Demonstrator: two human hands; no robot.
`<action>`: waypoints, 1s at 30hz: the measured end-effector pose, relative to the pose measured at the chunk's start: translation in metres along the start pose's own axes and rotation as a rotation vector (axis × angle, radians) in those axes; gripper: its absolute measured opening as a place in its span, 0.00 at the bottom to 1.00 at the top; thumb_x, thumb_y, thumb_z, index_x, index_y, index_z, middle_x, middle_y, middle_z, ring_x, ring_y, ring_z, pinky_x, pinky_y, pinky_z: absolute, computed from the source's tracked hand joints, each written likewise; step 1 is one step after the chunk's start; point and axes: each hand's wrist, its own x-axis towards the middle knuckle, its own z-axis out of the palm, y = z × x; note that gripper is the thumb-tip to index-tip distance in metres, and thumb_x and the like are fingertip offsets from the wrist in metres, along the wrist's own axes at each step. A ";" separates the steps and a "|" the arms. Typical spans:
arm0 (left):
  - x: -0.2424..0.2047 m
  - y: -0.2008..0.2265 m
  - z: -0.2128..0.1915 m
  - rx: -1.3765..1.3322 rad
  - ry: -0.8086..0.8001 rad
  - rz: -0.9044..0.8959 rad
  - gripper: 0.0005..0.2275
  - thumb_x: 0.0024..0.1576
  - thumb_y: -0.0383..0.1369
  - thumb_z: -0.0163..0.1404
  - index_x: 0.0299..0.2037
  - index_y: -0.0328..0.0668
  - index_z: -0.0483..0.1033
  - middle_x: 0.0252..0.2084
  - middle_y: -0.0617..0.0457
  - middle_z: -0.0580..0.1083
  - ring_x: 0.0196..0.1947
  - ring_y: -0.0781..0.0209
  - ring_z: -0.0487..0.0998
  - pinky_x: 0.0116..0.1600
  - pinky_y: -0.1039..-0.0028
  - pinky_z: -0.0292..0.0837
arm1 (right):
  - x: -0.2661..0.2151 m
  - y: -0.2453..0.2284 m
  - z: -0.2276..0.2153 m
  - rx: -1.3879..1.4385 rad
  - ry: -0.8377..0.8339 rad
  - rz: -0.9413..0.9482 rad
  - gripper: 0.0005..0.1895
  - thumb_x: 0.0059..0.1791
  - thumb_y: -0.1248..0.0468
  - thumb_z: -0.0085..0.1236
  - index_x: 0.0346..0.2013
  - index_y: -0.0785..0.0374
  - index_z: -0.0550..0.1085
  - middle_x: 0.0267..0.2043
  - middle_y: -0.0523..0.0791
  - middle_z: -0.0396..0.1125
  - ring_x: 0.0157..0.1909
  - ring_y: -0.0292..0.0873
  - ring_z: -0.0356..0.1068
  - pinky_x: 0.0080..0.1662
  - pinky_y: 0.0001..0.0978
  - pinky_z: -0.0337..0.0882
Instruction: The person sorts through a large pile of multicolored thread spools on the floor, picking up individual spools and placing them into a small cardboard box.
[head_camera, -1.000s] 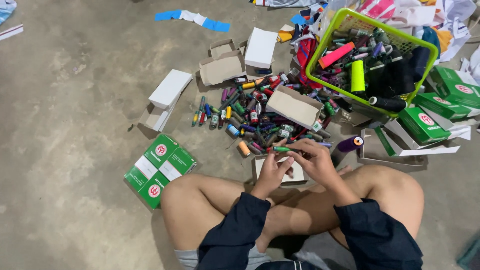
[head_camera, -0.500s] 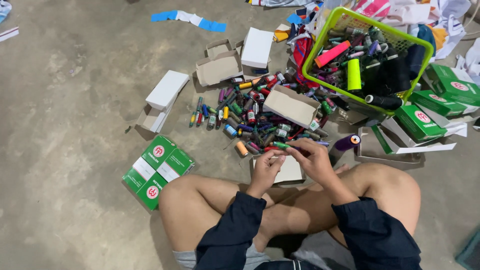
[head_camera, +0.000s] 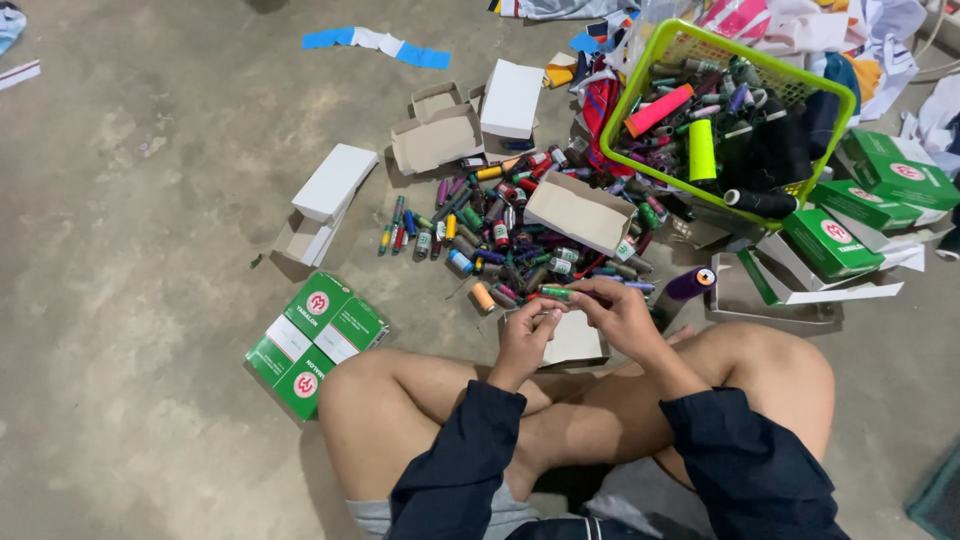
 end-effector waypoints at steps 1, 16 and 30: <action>0.000 0.000 0.000 0.001 -0.001 0.001 0.07 0.63 0.27 0.49 0.45 0.41 0.82 0.14 0.57 0.65 0.16 0.74 0.60 0.24 0.85 0.56 | 0.001 0.002 0.000 0.001 0.001 -0.001 0.08 0.48 0.69 0.64 0.42 0.65 0.82 0.17 0.49 0.69 0.19 0.38 0.68 0.27 0.30 0.70; -0.008 -0.008 -0.005 0.007 0.014 0.148 0.23 0.57 0.17 0.42 0.65 0.35 0.70 0.59 0.33 0.72 0.63 0.38 0.70 0.68 0.54 0.65 | -0.023 0.023 -0.006 -0.153 0.094 -0.069 0.11 0.45 0.64 0.72 0.42 0.55 0.85 0.21 0.45 0.70 0.23 0.34 0.65 0.27 0.28 0.67; -0.065 0.025 0.021 0.018 -0.127 0.062 0.13 0.64 0.30 0.52 0.57 0.43 0.69 0.39 0.50 0.76 0.36 0.70 0.76 0.42 0.80 0.79 | -0.095 0.033 0.007 0.033 0.192 0.053 0.11 0.44 0.71 0.69 0.40 0.59 0.82 0.33 0.49 0.78 0.22 0.37 0.68 0.31 0.28 0.74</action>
